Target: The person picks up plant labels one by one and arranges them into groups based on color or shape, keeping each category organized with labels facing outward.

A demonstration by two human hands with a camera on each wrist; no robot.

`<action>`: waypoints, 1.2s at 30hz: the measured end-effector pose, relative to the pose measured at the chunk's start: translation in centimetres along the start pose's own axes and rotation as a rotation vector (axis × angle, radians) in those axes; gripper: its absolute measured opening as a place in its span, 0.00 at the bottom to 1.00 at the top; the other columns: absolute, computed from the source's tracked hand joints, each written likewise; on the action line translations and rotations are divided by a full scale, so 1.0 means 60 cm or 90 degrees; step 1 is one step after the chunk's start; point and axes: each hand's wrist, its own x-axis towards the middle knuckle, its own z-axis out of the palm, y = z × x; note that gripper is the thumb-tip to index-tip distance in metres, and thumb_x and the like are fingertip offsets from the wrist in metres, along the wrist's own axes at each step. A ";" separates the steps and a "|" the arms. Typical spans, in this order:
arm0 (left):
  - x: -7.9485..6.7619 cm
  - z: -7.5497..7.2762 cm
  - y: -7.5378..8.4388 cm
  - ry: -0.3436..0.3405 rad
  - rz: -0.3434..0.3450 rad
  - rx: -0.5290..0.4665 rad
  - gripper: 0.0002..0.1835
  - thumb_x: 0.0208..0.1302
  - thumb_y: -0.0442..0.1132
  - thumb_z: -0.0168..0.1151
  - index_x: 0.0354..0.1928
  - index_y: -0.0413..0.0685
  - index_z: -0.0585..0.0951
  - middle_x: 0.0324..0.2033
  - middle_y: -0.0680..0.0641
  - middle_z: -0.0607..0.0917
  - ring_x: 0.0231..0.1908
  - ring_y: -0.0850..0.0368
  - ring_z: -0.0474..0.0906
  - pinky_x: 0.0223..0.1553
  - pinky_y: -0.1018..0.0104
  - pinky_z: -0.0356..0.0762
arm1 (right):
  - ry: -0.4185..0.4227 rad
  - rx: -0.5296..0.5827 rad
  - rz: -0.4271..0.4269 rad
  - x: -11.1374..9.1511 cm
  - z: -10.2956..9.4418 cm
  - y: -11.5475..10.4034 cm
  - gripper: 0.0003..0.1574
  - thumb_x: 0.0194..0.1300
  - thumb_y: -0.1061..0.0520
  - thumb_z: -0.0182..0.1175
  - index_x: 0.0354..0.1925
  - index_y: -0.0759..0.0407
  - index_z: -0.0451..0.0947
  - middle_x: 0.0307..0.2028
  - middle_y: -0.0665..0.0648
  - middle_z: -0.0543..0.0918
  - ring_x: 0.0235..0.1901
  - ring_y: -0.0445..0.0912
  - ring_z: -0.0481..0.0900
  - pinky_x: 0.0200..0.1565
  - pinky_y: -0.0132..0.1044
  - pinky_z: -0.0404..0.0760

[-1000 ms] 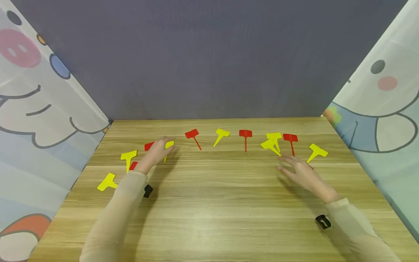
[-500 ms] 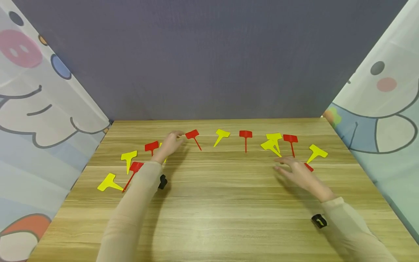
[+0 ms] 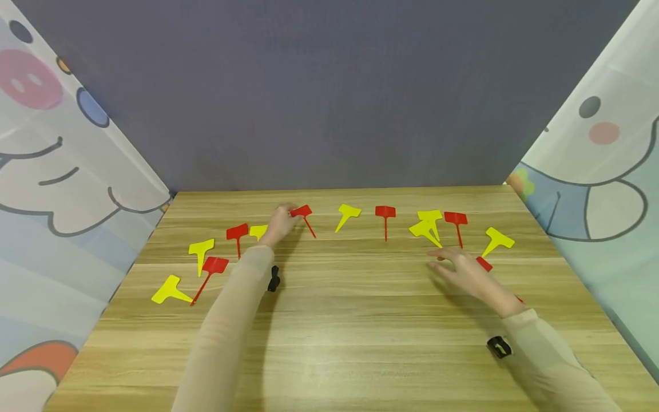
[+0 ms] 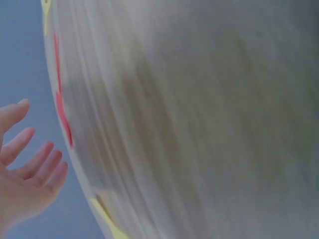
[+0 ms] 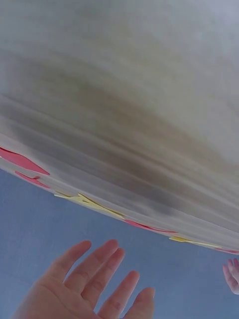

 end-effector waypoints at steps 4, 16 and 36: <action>-0.009 0.002 0.024 0.005 -0.048 -0.004 0.23 0.59 0.36 0.57 0.55 0.35 0.70 0.53 0.35 0.68 0.49 0.44 0.69 0.50 0.54 0.69 | -0.005 0.000 0.001 0.000 0.000 0.000 0.21 0.60 0.57 0.56 0.50 0.67 0.73 0.45 0.66 0.77 0.41 0.56 0.76 0.43 0.54 0.72; 0.008 0.016 0.016 0.024 -0.056 0.030 0.27 0.54 0.39 0.62 0.55 0.36 0.70 0.53 0.34 0.68 0.50 0.42 0.66 0.48 0.55 0.69 | -0.028 0.014 0.013 0.006 -0.001 -0.001 0.21 0.61 0.56 0.55 0.51 0.67 0.72 0.46 0.67 0.77 0.43 0.57 0.75 0.44 0.55 0.71; 0.181 0.122 -0.215 0.101 -0.032 0.151 0.43 0.29 0.65 0.70 0.50 0.46 0.77 0.49 0.41 0.70 0.51 0.44 0.58 0.44 0.56 0.61 | -0.038 0.031 0.011 0.041 0.010 -0.003 0.19 0.61 0.58 0.55 0.49 0.67 0.74 0.43 0.64 0.79 0.42 0.55 0.77 0.41 0.51 0.74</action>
